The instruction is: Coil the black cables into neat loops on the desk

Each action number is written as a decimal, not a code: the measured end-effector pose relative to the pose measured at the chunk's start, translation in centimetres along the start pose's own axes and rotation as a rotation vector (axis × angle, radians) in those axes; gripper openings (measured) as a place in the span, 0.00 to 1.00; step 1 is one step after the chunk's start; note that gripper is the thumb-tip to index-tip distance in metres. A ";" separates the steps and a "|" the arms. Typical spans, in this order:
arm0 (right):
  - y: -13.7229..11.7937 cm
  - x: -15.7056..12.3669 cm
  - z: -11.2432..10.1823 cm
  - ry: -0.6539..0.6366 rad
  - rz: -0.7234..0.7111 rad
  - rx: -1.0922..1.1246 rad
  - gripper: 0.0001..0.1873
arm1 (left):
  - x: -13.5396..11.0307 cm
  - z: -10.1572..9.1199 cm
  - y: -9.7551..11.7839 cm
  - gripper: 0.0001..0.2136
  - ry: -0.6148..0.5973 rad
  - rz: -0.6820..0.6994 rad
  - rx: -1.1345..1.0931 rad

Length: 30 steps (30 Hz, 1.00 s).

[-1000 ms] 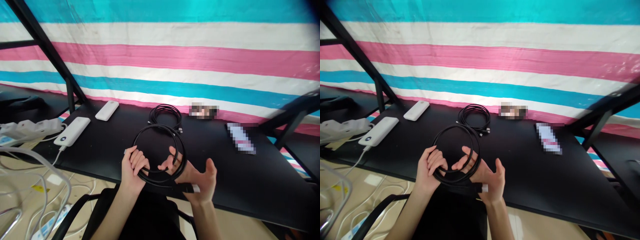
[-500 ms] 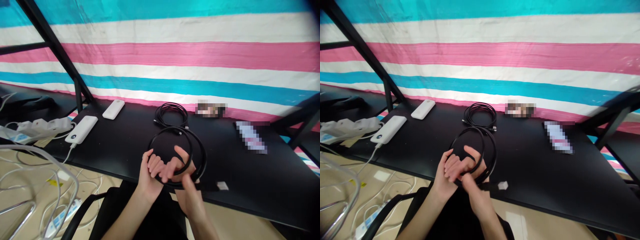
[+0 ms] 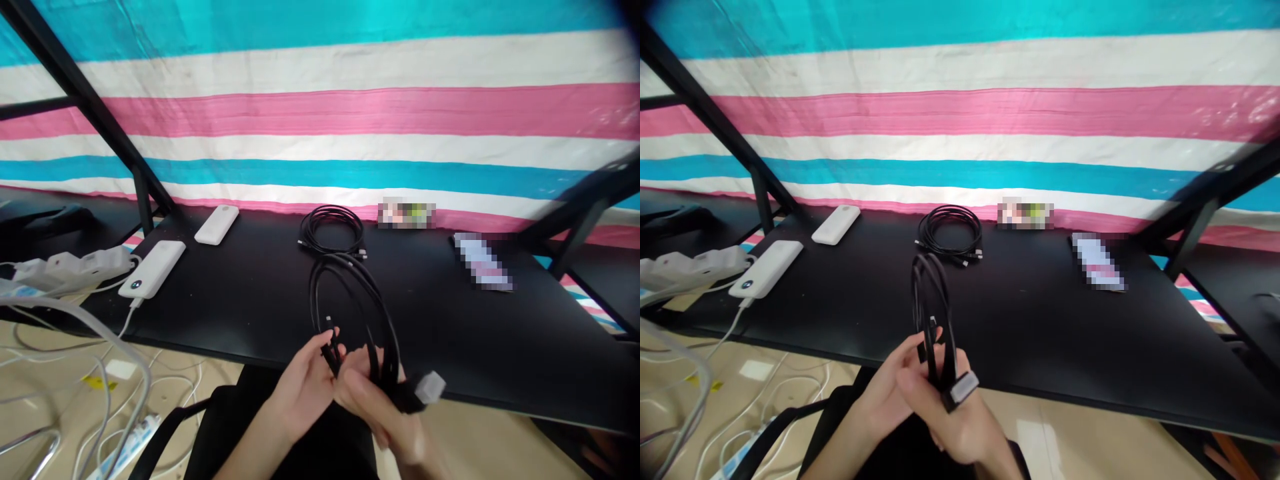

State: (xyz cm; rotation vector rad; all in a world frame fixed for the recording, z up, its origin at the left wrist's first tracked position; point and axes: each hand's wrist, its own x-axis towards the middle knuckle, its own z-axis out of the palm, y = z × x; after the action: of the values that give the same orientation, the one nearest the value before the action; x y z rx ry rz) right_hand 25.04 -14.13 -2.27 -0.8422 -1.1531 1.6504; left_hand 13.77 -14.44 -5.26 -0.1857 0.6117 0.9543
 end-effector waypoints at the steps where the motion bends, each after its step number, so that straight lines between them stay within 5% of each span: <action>1: -0.7 -0.1 -0.5 -0.105 0.022 -0.047 0.17 | -0.4 -0.2 0.1 0.06 -0.011 0.035 0.033; 4: -2.7 -0.4 -2.0 -0.363 0.093 -0.146 0.22 | -1.6 -0.9 0.2 0.15 0.041 0.172 0.194; 7: -3.8 -1.0 -2.4 -0.405 0.149 -0.138 0.21 | -2.7 -1.4 0.4 0.27 0.148 0.404 0.453; 10: -4.0 -1.6 -2.3 -0.414 0.171 -0.128 0.23 | -3.8 -1.1 1.7 0.30 0.227 0.921 0.815; 13: -4.1 -1.8 -2.3 -0.453 0.166 -0.182 0.25 | -5.1 0.1 3.9 0.25 0.044 1.405 1.309; 16: -4.4 -1.6 -2.7 -0.547 0.154 -0.264 0.30 | -6.1 1.7 5.7 0.26 -0.242 1.460 1.707; 19: -4.4 -1.6 -3.0 -0.589 0.120 -0.381 0.31 | -6.1 2.8 5.8 0.20 -0.222 1.538 1.894; 24: -4.1 -2.5 -3.0 -0.354 -0.024 -0.524 0.26 | -5.4 3.3 4.0 0.10 -0.341 1.717 1.922; 30: -3.8 -3.4 -2.3 -0.100 0.145 -0.399 0.20 | -5.2 1.6 2.5 0.09 -0.158 1.814 1.908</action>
State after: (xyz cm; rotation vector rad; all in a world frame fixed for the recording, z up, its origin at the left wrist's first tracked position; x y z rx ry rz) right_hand 29.40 -16.07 0.66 -1.1248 -1.5537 1.6167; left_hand 10.16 -16.06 -0.76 2.4873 1.2608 1.5019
